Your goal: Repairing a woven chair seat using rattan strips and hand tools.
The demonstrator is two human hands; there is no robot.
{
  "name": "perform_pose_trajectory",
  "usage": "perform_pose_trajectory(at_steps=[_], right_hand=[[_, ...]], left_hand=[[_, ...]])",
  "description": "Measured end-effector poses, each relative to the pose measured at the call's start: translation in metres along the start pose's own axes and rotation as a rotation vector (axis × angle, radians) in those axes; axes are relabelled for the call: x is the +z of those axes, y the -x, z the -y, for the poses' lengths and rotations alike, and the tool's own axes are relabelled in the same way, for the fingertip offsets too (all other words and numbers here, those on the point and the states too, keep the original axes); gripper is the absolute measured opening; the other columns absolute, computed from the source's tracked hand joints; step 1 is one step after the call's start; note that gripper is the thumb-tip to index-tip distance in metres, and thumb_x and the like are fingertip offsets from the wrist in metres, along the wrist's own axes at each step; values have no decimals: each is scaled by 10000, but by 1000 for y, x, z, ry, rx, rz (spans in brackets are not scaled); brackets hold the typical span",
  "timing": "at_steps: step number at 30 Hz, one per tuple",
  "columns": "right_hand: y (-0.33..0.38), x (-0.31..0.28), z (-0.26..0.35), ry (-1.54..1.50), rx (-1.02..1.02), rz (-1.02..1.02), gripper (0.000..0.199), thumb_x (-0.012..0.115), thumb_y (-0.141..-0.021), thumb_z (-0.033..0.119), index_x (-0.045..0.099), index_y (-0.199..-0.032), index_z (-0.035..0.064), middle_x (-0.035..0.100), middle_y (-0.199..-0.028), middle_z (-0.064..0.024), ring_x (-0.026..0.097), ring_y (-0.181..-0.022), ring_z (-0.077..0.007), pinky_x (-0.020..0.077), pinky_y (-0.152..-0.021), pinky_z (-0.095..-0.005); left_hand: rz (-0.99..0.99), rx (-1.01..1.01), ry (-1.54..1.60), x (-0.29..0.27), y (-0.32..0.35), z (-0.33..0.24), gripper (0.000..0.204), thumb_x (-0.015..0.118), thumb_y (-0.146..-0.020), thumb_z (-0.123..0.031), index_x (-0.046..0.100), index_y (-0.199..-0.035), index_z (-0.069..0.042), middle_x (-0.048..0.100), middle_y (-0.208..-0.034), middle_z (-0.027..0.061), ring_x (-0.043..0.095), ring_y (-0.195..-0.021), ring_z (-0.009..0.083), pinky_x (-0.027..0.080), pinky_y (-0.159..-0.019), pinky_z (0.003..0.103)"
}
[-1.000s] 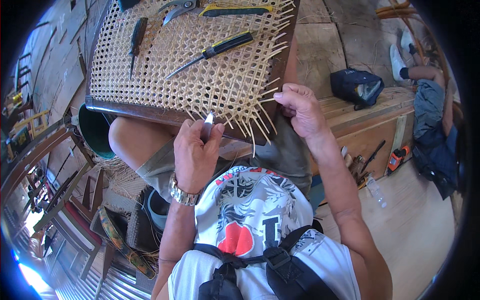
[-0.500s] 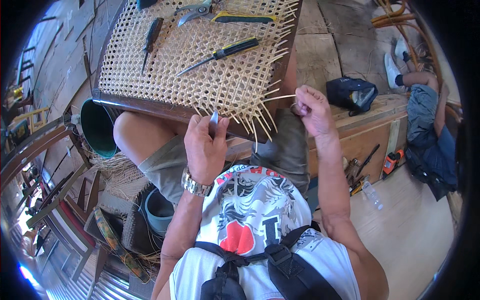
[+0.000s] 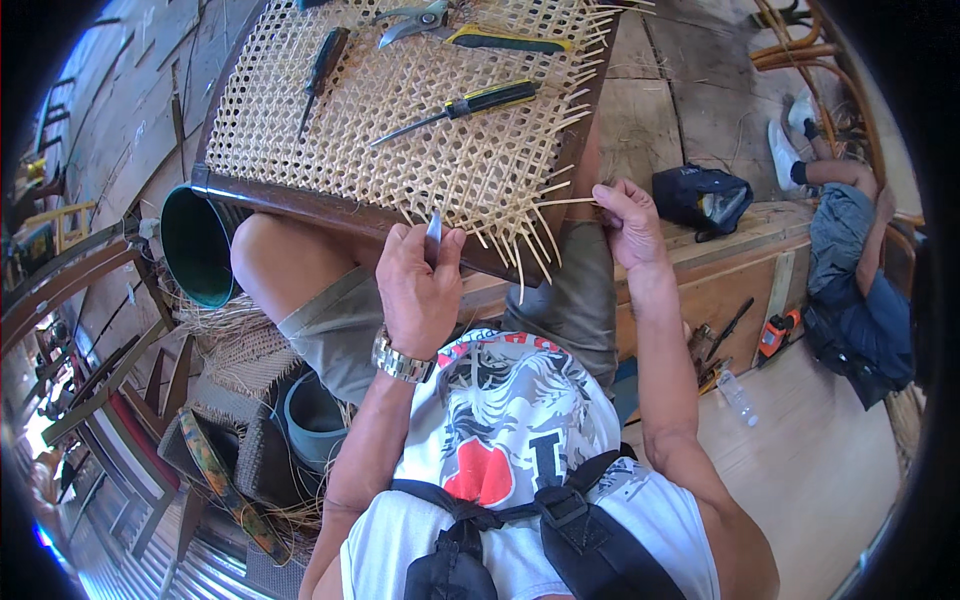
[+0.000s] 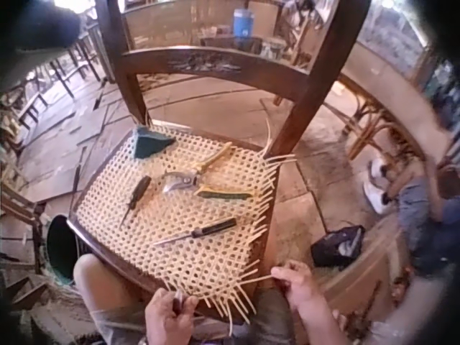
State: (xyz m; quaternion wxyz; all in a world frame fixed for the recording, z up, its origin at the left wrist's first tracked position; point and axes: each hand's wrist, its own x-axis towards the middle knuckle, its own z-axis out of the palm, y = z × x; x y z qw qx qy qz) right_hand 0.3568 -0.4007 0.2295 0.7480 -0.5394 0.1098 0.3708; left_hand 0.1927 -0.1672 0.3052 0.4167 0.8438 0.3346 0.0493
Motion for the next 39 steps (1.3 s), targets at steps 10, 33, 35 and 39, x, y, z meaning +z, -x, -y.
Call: perform_pose_trajectory(at_steps=[10,33,35,39], right_hand=[[-3,-10,-17,-58,-152,9,292,744,-895,119,523,-711,170,465,-683,92,378,-621,-37,277,-577,-217],[0,116,9,1119,-877,544,206,805,-750,97,688,-911,43,613,-855,-76,617,-851,-275,508,-771,-401],[0,115,7,1114,-869,564,181,805,-742,93,685,-869,47,611,-857,-68,617,-851,-276,504,-756,-399],[0,115,6,1089,-867,556,158,801,-742,83,679,-836,47,609,-855,-65,616,-850,-274,503,-752,-394]], left_hand=[[14,77,-48,6,-1,6,172,703,-958,-174,698,-908,-10,508,-750,89,486,-641,219,397,-596,375],[22,121,131,5,6,9,116,708,-939,-112,681,-994,-13,578,-834,119,577,-709,262,464,-655,361],[10,122,192,6,3,8,123,707,-941,-119,679,-1001,-15,567,-831,120,571,-717,259,457,-658,355],[-5,121,143,8,5,5,101,709,-937,-106,681,-998,-31,554,-829,113,558,-729,243,453,-660,354]])
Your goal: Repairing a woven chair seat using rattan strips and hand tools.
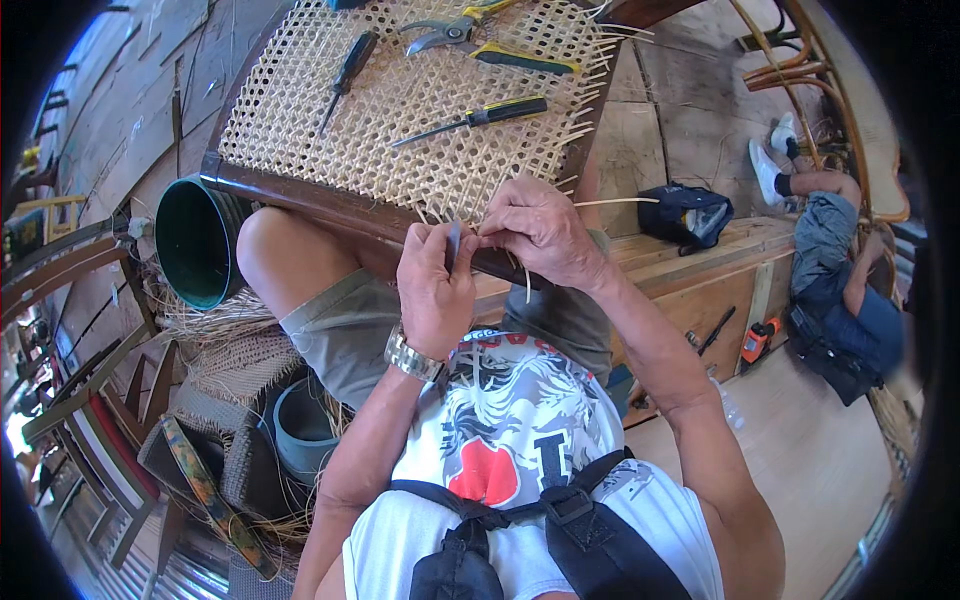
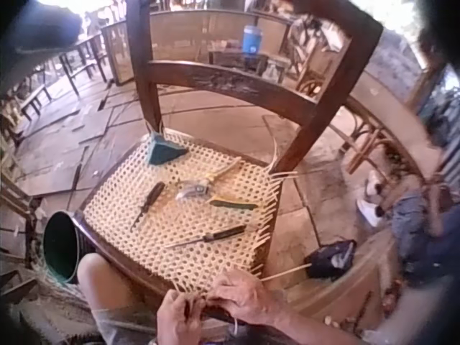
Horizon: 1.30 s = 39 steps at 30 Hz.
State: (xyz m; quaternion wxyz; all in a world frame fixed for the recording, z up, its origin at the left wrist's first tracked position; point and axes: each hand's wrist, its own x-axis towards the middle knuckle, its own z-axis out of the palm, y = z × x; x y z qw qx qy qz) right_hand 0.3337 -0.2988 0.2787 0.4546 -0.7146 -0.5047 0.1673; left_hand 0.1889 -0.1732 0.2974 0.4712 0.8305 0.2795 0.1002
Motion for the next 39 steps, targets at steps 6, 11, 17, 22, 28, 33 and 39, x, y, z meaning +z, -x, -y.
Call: perform_pose_trajectory(at_steps=[6,11,17,22,28,33,39], right_hand=[[-2,-4,4,-64,49,-15,160,778,-758,39,637,-833,41,594,-845,-70,605,-835,-280,498,-747,-402],[-5,-8,11,90,9,1,132,735,-782,23,611,-821,43,562,-833,-87,594,-815,-295,493,-740,-411],[-8,-11,19,251,-57,108,141,720,-746,11,614,-829,53,584,-826,-80,608,-800,-294,492,-749,-404],[-10,-8,29,369,-28,150,127,729,-759,36,630,-838,50,594,-835,-90,619,-814,-295,494,-761,-407],[-8,-7,36,319,57,135,111,719,-825,69,668,-909,16,609,-874,-123,625,-834,-324,507,-773,-414],[-2,2,29,292,90,102,104,694,-830,98,623,-847,24,556,-819,-133,612,-838,-332,489,-768,-449],[1,18,30,488,-33,-58,113,686,-814,80,584,-839,36,549,-848,-135,606,-819,-319,488,-759,-446]], left_hand=[[-42,86,-9,0,2,7,97,719,-918,-70,689,-1008,-47,546,-819,108,556,-700,245,460,-626,358],[-70,-205,260,-21,5,25,100,722,-955,-109,690,-995,-23,610,-756,30,550,-671,105,470,-626,281],[-53,-301,471,-47,12,38,218,679,-1015,-202,696,-1064,9,654,-852,-32,544,-758,36,455,-681,200],[-46,-270,402,-42,5,37,204,678,-1014,-190,692,-1048,10,655,-848,-32,553,-762,43,469,-688,213],[-41,5,235,-29,-3,23,126,738,-933,-130,686,-975,-24,597,-757,95,541,-613,203,449,-592,332],[23,36,168,-25,-9,20,123,713,-972,-132,692,-993,-13,610,-678,1,532,-601,59,437,-555,253],[75,34,152,-24,-13,22,124,699,-981,-129,685,-977,-6,617,-645,9,556,-569,62,445,-536,257]])
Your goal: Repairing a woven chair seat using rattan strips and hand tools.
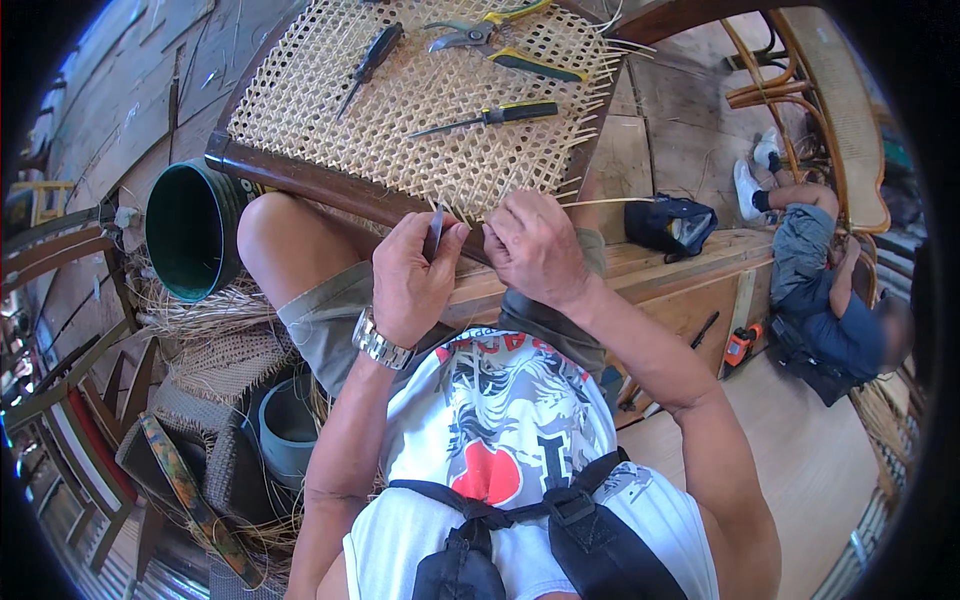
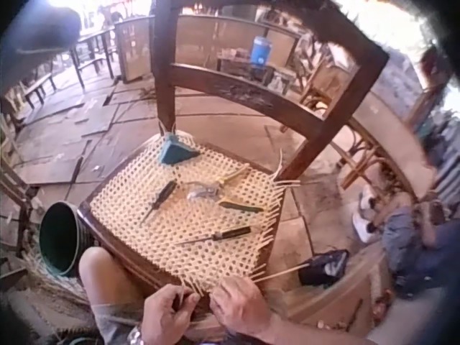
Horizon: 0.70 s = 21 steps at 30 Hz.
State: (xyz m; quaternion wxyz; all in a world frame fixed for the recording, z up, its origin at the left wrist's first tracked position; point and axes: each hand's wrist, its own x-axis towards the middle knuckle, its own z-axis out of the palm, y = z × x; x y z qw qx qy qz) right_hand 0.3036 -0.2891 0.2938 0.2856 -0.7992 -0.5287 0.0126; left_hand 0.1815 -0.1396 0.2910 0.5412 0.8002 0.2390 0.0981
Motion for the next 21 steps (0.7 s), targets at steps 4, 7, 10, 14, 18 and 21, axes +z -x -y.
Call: perform_pose_trajectory(at_steps=[4,7,10,14,18,21], right_hand=[[0,-16,-1,-76,97,-22,180,728,-855,152,622,-924,25,600,-949,-143,628,-845,-339,516,-761,-435],[8,-48,-23,-165,385,-79,240,742,-893,208,645,-1001,16,637,-1009,-157,651,-842,-327,532,-742,-406],[17,-70,-53,-47,575,4,288,740,-916,255,656,-1032,5,648,-957,-161,668,-821,-276,526,-710,-391],[26,-76,-82,-288,662,428,323,748,-922,293,667,-912,-20,619,-740,-153,635,-724,-207,502,-671,-367],[22,-63,-102,-536,646,420,395,747,-940,308,606,-758,-13,521,-649,-6,470,-650,-89,418,-598,-303],[30,-54,-101,-664,635,310,460,770,-928,269,470,-651,58,389,-642,66,356,-637,-45,313,-547,-276]], left_hand=[[63,6,-45,0,-5,-6,124,705,-966,-127,691,-968,-4,643,-673,44,574,-564,96,464,-548,273],[113,68,-162,2,-10,-10,120,710,-945,-116,701,-990,-5,666,-747,89,593,-579,139,478,-567,298],[193,104,-164,4,-17,-14,135,705,-935,-112,714,-1023,-10,663,-801,108,612,-632,163,485,-600,313],[289,15,-191,3,-23,-19,132,702,-931,-106,725,-1020,-12,654,-801,107,610,-663,167,480,-621,319],[310,-38,-138,0,-26,-26,116,711,-911,-98,733,-985,-11,645,-785,101,588,-654,170,471,-622,306],[332,-21,-221,0,-26,-31,107,713,-906,-93,725,-965,-4,639,-777,101,584,-640,171,476,-614,311]])
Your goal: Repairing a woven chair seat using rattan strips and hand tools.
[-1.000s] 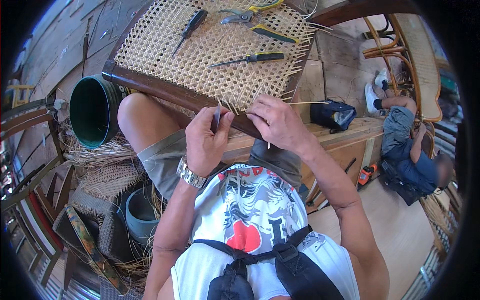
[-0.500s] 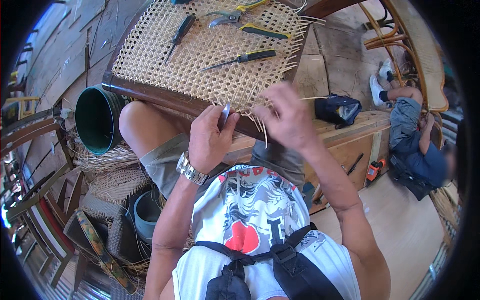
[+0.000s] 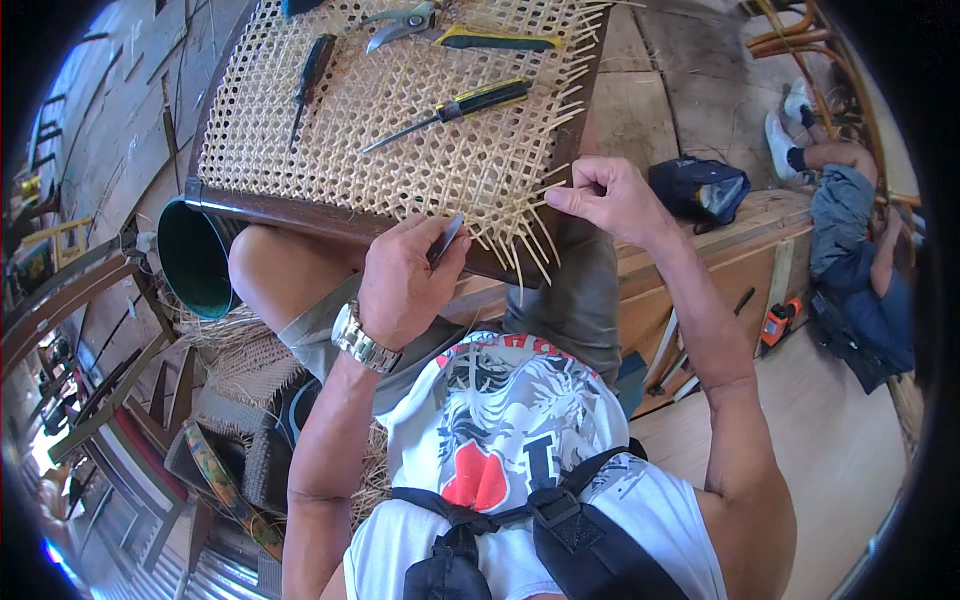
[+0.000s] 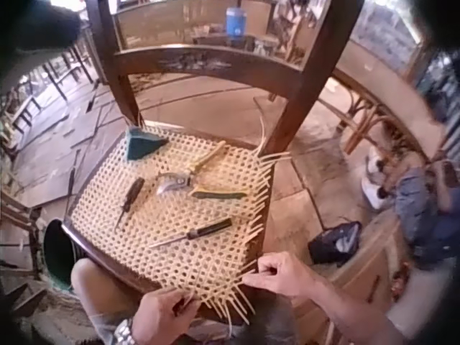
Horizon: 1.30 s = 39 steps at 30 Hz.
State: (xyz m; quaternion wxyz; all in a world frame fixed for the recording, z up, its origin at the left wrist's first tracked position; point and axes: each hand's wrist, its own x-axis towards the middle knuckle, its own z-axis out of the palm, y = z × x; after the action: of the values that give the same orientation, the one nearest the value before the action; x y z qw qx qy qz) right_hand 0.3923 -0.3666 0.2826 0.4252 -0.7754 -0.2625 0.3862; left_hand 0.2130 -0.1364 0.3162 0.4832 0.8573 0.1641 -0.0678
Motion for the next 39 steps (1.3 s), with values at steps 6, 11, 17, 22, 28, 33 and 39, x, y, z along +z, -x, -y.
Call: perform_pose_trajectory(at_steps=[6,11,17,22,28,33,39], right_hand=[[7,17,-18,-235,-63,-91,534,756,-922,181,311,-635,119,280,-644,85,267,-634,-36,225,-532,-288],[5,13,-29,-358,-107,-64,513,731,-907,139,285,-655,114,251,-653,80,247,-632,-43,205,-540,-297],[4,10,-31,-394,-139,-15,503,726,-913,127,298,-651,94,258,-645,57,264,-623,-48,229,-528,-308],[2,9,-32,-382,-171,4,502,724,-911,122,298,-648,91,256,-637,54,260,-613,-56,226,-528,-311],[2,9,-48,-525,-117,56,511,717,-920,117,290,-640,106,265,-618,70,259,-617,-42,223,-529,-305],[-3,-12,-33,-502,-56,114,373,713,-923,144,419,-697,100,365,-681,81,308,-633,-24,259,-551,-255],[4,-55,38,288,-204,-422,284,738,-933,275,674,-1118,70,655,-1039,-50,580,-795,-134,490,-709,-305]], left_hand=[[-81,32,-145,7,3,-7,72,721,-893,-66,699,-911,1,629,-759,91,567,-602,164,471,-572,309],[-145,-44,-121,13,7,-9,73,739,-895,-39,688,-912,10,617,-748,46,528,-598,80,429,-528,250],[-45,-364,174,-2,6,-11,63,733,-935,-58,706,-937,-1,613,-736,-67,451,-604,-28,338,-507,164],[0,-387,157,-6,1,-11,70,750,-925,-60,710,-948,-9,610,-723,-84,453,-609,-30,336,-510,160],[-37,-434,113,2,-2,-18,115,773,-900,-91,702,-857,-12,623,-701,-59,481,-620,-6,400,-545,187],[7,-391,24,-1,-10,-15,166,793,-872,-134,694,-820,-11,622,-671,-39,495,-614,6,420,-539,206],[-78,-331,111,4,-2,-5,176,783,-896,-158,701,-881,-3,627,-683,-32,514,-619,20,431,-547,215]])
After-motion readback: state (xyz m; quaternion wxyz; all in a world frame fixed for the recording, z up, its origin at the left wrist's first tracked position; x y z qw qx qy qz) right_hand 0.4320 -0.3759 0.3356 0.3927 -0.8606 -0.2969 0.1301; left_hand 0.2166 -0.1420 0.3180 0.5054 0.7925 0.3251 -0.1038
